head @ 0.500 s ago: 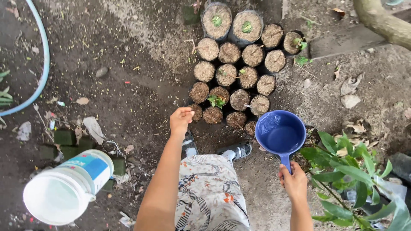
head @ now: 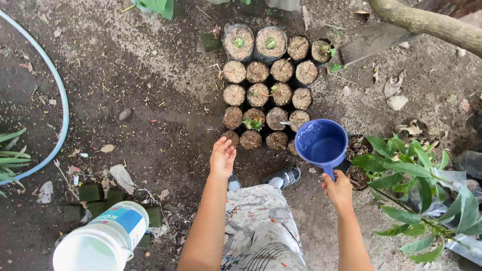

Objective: Water several small potted plants using a blue plastic cup and a bucket of water.

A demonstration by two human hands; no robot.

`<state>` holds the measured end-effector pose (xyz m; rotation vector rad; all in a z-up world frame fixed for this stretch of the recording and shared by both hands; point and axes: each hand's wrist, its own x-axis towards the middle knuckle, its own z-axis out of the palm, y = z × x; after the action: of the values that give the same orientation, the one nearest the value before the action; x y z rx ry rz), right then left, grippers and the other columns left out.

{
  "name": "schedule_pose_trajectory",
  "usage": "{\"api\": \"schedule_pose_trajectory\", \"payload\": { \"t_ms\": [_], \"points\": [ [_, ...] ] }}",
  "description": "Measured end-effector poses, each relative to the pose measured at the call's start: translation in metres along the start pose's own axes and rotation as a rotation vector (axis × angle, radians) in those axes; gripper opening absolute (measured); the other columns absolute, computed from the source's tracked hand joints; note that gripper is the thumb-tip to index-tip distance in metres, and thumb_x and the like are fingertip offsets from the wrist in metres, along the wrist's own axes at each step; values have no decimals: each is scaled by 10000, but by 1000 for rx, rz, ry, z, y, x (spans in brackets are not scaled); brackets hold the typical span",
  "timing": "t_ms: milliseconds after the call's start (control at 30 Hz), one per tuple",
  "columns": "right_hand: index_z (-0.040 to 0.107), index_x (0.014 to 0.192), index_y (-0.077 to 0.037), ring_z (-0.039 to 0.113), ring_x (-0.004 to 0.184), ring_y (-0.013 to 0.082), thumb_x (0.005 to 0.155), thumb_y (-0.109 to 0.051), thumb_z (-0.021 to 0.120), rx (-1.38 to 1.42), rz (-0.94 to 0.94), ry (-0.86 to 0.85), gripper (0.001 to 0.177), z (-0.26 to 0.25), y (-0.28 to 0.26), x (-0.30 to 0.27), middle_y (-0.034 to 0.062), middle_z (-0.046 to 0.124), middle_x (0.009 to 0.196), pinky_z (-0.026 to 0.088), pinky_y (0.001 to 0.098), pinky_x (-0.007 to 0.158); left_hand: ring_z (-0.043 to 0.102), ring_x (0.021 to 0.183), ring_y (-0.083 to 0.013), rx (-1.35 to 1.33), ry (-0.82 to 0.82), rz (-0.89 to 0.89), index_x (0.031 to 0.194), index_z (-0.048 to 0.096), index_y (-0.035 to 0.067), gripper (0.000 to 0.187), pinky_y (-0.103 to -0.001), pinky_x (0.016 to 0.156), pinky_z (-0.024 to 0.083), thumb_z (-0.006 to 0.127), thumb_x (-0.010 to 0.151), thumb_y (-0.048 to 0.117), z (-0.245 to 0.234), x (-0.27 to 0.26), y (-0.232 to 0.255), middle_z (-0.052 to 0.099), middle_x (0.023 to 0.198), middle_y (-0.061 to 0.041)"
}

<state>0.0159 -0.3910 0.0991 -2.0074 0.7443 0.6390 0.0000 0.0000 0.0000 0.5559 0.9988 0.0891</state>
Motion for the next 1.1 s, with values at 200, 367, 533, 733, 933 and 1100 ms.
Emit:
{"api": "schedule_pose_trajectory", "payload": {
  "t_ms": [200,367,533,733,933,1100],
  "points": [
    [661,1057,-1,580,483,131,934,-184,681,-21,5,10,222,3,-3,-9,76,672,665,457,308,430,590,956,-136,91,48,-132,1214,666,163,263,-337,895,502,661,951,186,1,-22,2,679,1147,46],
    [652,1044,7,555,475,125,945,-178,678,54,26,-22,211,-1,8,-10,74,657,664,444,305,422,605,1011,-147,77,51,-148,1247,685,151,307,-338,940,495,665,945,203,1,-23,-2,699,1171,27],
    [652,1035,15,530,468,122,942,-170,680,119,43,-26,209,-12,17,-8,73,644,661,424,305,415,598,1018,-156,67,37,-146,1245,698,143,309,-345,945,487,690,942,201,4,-18,-9,680,1157,14],
    [643,1034,15,533,476,119,940,-163,677,168,79,2,205,-32,27,1,72,645,680,427,303,409,611,1016,-162,71,38,-167,1239,698,145,320,-344,943,497,700,928,221,23,-23,-18,683,1146,10],
    [665,1039,23,567,485,138,950,-166,680,18,49,68,210,-46,36,23,86,676,674,449,309,441,602,999,-156,59,36,-171,1250,703,142,342,-339,946,499,704,916,216,35,-28,-27,683,1151,8],
    [652,1091,24,561,492,145,947,-148,672,90,81,85,225,-52,40,42,97,653,683,447,330,429,603,1006,-158,74,66,-188,1243,699,130,348,-341,950,493,717,911,234,41,-35,-35,680,1147,4]
  ]
}}
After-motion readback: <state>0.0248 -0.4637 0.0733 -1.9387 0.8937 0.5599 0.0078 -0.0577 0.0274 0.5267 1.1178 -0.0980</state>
